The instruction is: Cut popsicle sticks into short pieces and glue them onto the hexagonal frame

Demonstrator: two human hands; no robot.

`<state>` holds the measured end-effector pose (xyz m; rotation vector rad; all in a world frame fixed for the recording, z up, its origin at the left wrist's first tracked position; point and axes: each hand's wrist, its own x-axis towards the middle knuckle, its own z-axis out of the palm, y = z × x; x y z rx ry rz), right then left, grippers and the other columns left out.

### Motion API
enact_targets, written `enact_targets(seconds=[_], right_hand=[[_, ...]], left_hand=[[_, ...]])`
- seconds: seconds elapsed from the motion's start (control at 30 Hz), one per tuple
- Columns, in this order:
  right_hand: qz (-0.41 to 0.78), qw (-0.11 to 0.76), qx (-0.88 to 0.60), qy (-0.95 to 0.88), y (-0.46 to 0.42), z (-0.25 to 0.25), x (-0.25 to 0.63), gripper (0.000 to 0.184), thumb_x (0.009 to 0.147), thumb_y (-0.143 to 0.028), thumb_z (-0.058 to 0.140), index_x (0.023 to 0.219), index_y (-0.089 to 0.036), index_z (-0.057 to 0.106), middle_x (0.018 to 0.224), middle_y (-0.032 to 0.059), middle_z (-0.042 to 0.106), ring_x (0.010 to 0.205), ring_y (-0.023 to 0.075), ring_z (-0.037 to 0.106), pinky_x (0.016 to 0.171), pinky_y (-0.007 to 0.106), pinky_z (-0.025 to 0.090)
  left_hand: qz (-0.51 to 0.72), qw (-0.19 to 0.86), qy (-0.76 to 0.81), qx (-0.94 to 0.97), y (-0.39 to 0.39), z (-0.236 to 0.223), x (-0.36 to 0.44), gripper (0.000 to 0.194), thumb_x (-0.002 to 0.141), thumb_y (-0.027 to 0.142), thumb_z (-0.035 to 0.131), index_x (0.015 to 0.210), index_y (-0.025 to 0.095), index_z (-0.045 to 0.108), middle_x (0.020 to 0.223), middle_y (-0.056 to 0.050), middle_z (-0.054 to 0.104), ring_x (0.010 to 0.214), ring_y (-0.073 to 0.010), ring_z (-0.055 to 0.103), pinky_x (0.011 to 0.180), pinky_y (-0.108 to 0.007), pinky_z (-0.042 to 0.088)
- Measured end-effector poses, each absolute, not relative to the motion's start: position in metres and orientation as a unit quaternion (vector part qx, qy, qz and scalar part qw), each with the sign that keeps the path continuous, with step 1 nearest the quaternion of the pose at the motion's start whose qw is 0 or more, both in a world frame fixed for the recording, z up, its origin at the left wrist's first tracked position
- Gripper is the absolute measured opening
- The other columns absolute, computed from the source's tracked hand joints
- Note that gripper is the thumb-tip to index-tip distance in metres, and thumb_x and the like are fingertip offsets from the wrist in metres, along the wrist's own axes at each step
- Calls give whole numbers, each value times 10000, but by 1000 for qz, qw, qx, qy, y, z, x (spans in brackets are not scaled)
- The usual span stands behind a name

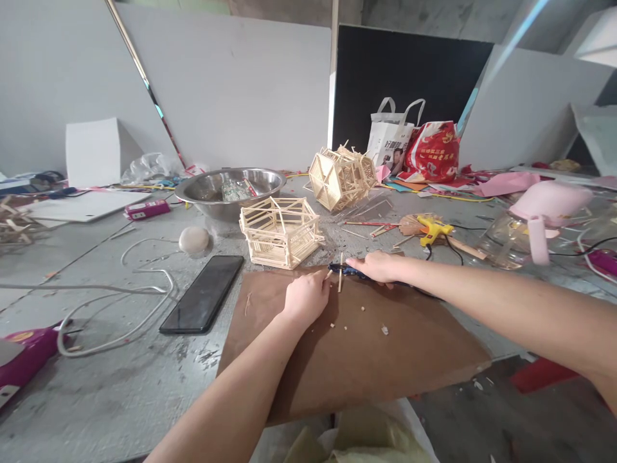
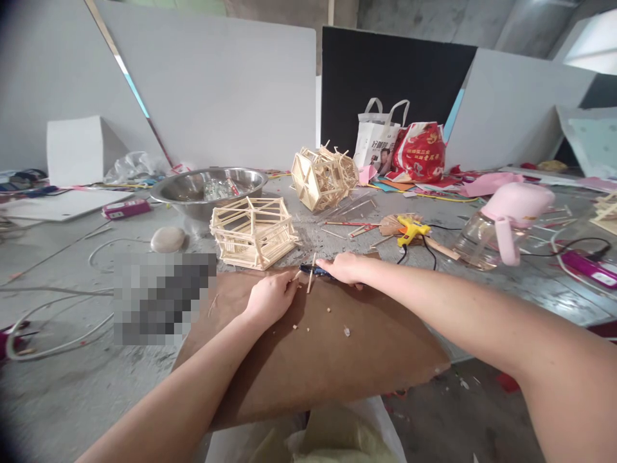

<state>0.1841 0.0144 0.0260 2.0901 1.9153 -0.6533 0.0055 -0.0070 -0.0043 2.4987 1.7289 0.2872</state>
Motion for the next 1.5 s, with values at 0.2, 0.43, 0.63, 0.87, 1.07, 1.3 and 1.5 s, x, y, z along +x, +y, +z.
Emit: enact_targets(seconds=[0.2, 0.43, 0.63, 0.87, 1.07, 1.3, 1.5], right_hand=[[-215, 112, 718, 652, 14, 27, 183, 906, 622, -744, 7, 646, -90, 634, 455, 117, 568, 479, 198, 569, 630, 332, 413], [-233, 95, 719, 647, 13, 31, 181, 846, 632, -743, 53, 574, -107, 608, 443, 105, 558, 459, 190, 567, 551, 303, 428], [-329, 11, 710, 622, 13, 27, 177, 829, 568, -789, 52, 527, -131, 555, 484, 94, 569, 410, 170, 549, 471, 289, 434], [-407, -69, 689, 596, 8, 18, 172, 802, 572, -788, 60, 596, -137, 529, 515, 83, 569, 389, 153, 528, 434, 287, 425], [-317, -73, 655, 682, 1, 32, 165, 795, 598, -774, 74, 628, -146, 560, 529, 87, 583, 487, 190, 562, 493, 286, 411], [-118, -141, 638, 748, -2, 31, 160, 641, 630, -725, 272, 828, -193, 569, 784, 86, 639, 762, 222, 582, 574, 251, 372], [7, -145, 686, 713, 5, 12, 175, 606, 687, -670, 270, 874, -159, 538, 821, 115, 624, 788, 225, 574, 614, 271, 371]], left_hand=[[84, 14, 567, 819, -6, -8, 7, 313, 819, 341, 240, 875, 201, 514, 749, -62, 629, 692, -196, 589, 582, -286, 403], [74, 14, 569, 819, -10, -7, 13, 340, 832, 348, 175, 918, 174, 454, 703, -73, 624, 659, -198, 596, 580, -294, 407], [57, 21, 594, 802, -6, -6, 13, 458, 758, 554, 236, 815, 199, 519, 731, -75, 627, 709, -224, 591, 599, -316, 414], [79, -5, 622, 779, -5, -4, 9, 436, 787, 506, 216, 819, 199, 524, 718, -71, 625, 689, -227, 591, 578, -316, 408], [136, -9, 617, 775, -5, 0, 8, 312, 825, 359, 230, 828, 195, 496, 756, -50, 619, 679, -188, 588, 545, -257, 376], [147, 41, 622, 768, 1, 3, -1, 391, 831, 424, 168, 822, 213, 497, 746, -40, 625, 702, -170, 584, 553, -234, 358], [66, 24, 628, 775, 5, -1, -5, 402, 826, 418, 166, 870, 211, 507, 764, -58, 625, 715, -197, 588, 577, -271, 395]])
